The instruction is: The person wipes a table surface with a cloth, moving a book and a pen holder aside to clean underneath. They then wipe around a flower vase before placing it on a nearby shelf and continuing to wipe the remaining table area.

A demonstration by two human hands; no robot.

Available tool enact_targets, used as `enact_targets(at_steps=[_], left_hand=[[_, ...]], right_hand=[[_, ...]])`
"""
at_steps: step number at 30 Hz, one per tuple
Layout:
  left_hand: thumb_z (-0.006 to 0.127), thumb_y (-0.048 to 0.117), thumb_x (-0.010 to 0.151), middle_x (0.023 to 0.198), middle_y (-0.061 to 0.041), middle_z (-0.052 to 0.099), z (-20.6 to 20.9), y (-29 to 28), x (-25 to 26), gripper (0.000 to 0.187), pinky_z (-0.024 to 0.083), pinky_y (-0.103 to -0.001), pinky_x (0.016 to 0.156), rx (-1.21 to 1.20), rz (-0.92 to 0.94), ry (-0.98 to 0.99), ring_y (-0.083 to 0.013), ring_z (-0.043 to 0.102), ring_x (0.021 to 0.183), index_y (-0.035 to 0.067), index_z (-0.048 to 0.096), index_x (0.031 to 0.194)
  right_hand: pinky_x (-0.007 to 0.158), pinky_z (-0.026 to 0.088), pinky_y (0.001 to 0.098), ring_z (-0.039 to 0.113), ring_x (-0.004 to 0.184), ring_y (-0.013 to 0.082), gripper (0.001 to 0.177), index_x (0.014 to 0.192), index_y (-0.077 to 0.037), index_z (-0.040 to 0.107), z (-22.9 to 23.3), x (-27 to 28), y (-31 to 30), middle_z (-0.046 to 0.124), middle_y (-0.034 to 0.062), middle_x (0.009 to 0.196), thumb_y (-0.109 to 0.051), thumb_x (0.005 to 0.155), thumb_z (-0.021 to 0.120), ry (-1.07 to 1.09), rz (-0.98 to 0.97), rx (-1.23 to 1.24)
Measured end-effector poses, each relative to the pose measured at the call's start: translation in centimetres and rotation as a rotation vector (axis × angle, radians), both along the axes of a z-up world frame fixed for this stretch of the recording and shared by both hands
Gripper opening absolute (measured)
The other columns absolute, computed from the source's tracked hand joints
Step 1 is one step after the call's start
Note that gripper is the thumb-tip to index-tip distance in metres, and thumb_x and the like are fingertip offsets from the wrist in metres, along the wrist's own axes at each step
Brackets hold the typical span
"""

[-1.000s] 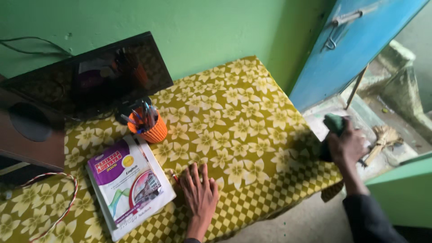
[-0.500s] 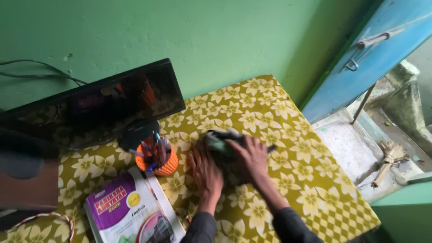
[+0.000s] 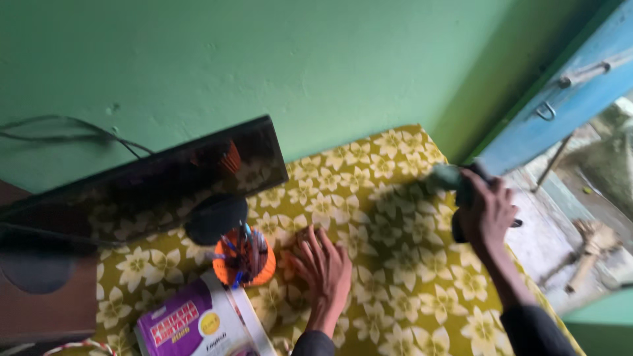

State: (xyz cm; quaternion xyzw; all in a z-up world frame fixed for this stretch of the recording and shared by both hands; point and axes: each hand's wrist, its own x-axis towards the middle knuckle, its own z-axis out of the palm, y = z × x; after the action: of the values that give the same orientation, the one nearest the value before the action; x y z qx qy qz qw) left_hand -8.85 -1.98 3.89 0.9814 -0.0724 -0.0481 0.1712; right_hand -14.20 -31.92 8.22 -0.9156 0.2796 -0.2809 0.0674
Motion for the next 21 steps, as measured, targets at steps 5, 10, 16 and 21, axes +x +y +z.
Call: enact_targets(at_steps=[5, 10, 16, 21], left_hand=[[0.047, 0.039, 0.106, 0.159, -0.022, 0.035, -2.0, -4.1, 5.7, 0.061, 0.019, -0.066, 0.118, -0.137, 0.02, -0.236, -0.0402, 0.032, 0.146, 0.002, 0.039, 0.153], [0.048, 0.037, 0.102, 0.16, -0.015, 0.037, -5.0, -5.0, 10.6, 0.063, 0.017, -0.064, 0.123, 0.07, 0.031, -0.211, -0.0341, 0.029, 0.152, 0.005, 0.039, 0.156], [0.044, 0.043, 0.104, 0.165, -0.01, 0.03, -6.8, -4.2, 11.6, 0.059, 0.009, -0.063, 0.125, 0.161, 0.031, -0.257, -0.03, 0.019, 0.159, 0.011, 0.039, 0.152], [0.036, 0.045, 0.102, 0.168, -0.001, 0.025, -6.4, -4.2, 11.2, 0.063, 0.003, -0.069, 0.119, 0.049, 0.108, -0.458, -0.0224, 0.02, 0.155, 0.017, 0.032, 0.159]], right_hand=[[0.084, 0.047, 0.0503, 0.06, 0.108, 0.0373, 0.05, 0.129, -0.028, 0.071, 2.2, 6.7, 8.1, 0.064, 0.0138, 0.122, -0.005, 0.085, 0.066, -0.189, 0.359, 0.056], [0.086, 0.044, 0.0556, 0.057, 0.109, 0.0372, 0.054, 0.133, -0.035, 0.065, -0.1, 15.3, 13.5, 0.062, 0.0127, 0.12, -0.016, 0.082, 0.07, 0.098, 0.474, 0.084], [0.092, 0.043, 0.0571, 0.056, 0.117, 0.0346, 0.06, 0.136, -0.035, 0.06, -5.5, 18.6, 9.0, 0.057, 0.0142, 0.128, -0.026, 0.078, 0.072, 0.196, 0.468, -0.054], [0.089, 0.043, 0.0524, 0.056, 0.113, 0.0349, 0.046, 0.135, -0.038, 0.067, -6.8, 18.5, -3.7, 0.06, 0.0115, 0.126, -0.019, 0.093, 0.065, 0.185, 0.19, -0.105]])
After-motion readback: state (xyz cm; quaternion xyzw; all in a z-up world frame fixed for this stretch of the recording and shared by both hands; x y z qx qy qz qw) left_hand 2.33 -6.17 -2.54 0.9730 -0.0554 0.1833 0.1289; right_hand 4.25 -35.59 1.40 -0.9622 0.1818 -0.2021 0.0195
